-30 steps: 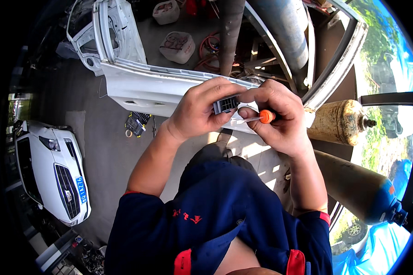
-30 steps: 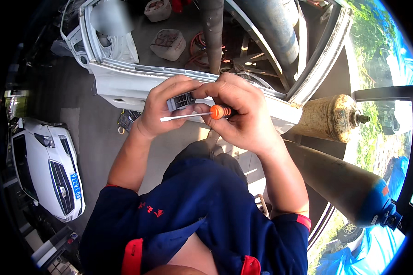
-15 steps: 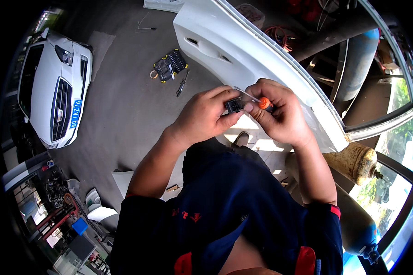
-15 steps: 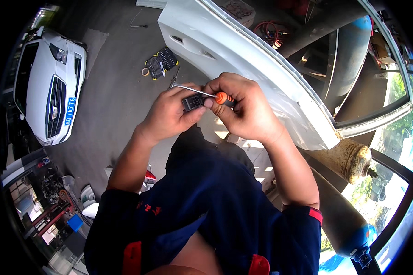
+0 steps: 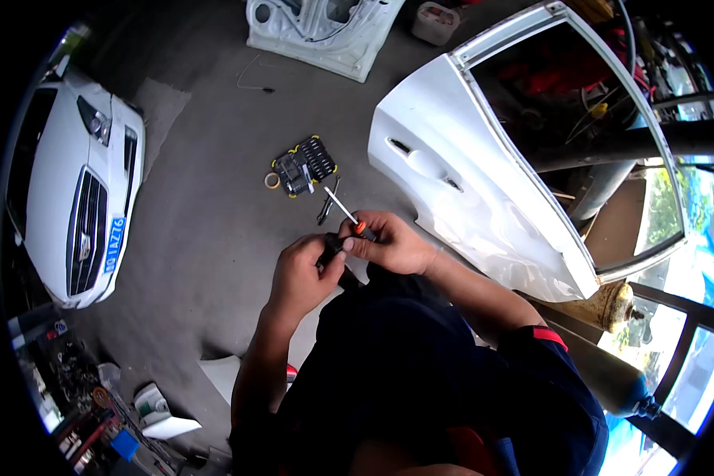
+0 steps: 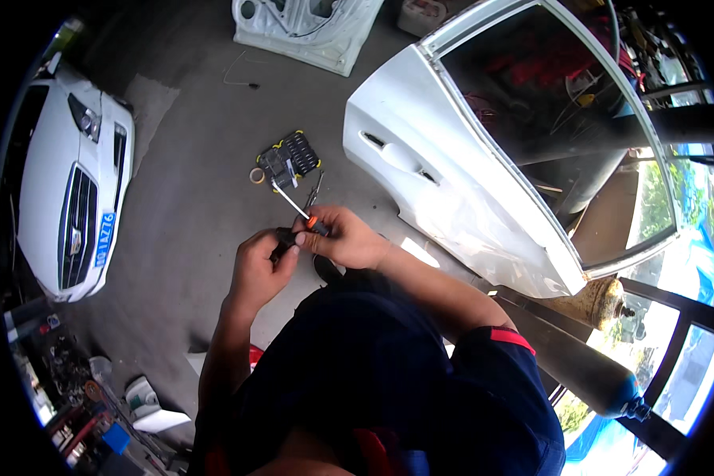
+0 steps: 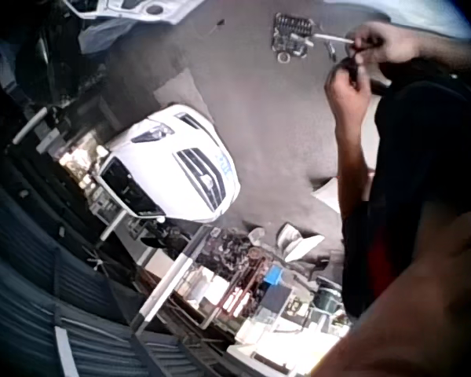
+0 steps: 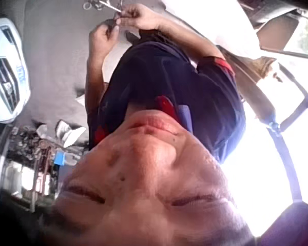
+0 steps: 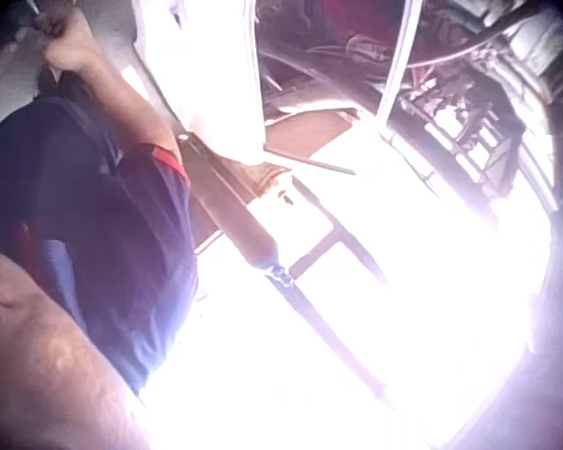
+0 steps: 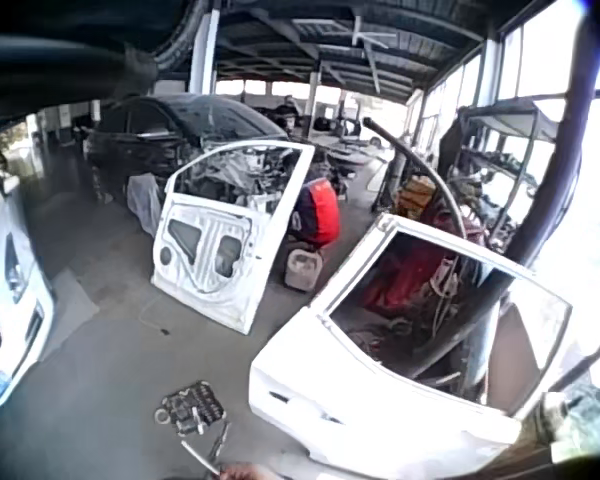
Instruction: The person removes a black rubber weatherstrip from a detached white car door frame using a screwdriver. They then walk to a white car in the garage and install the weatherstrip along the window frame of the open door, securing it with a screwdriver.
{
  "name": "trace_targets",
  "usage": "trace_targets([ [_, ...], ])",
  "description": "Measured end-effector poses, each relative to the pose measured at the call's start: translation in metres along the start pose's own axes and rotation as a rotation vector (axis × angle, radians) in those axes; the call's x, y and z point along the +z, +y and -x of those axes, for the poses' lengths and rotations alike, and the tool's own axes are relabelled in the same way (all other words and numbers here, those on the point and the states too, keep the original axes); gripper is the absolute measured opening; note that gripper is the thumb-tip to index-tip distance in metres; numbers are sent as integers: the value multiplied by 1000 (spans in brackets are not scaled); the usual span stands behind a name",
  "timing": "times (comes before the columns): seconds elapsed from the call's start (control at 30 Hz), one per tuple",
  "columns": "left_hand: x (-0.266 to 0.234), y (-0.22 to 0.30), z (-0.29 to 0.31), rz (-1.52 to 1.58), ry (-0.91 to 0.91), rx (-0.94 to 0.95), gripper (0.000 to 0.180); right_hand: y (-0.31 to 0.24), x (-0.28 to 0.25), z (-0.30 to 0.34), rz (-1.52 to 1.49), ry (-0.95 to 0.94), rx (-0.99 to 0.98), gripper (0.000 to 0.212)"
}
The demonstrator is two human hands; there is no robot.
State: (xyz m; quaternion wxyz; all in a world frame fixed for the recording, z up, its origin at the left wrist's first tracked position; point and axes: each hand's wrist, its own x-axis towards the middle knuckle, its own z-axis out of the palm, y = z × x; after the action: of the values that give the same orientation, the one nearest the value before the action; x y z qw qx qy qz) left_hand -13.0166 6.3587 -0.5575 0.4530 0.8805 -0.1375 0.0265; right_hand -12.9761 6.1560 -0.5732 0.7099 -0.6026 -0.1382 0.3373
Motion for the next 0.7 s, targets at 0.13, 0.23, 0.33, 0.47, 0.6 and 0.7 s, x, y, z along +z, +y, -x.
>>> trace_targets([
  [0.13,-23,-47,-29,64,-116,-79,13,-14,-11,-63,198,7,-18,14],
  [0.23,-36,-57,-66,84,-85,-28,13,-33,-22,-96,250,39,-56,17],
  [0.33,-49,-42,-129,119,-132,-8,13,-54,-46,-124,289,132,-150,17],
  [0.47,-64,-43,-202,33,-224,113,13,-68,-78,-159,135,216,-194,18],
  [0.6,-56,-66,-273,133,-332,159,12,-73,-111,-183,61,408,-250,15],
  [0.7,-52,-106,-319,621,-494,-350,18,-85,-142,-203,-10,477,-239,18],
])
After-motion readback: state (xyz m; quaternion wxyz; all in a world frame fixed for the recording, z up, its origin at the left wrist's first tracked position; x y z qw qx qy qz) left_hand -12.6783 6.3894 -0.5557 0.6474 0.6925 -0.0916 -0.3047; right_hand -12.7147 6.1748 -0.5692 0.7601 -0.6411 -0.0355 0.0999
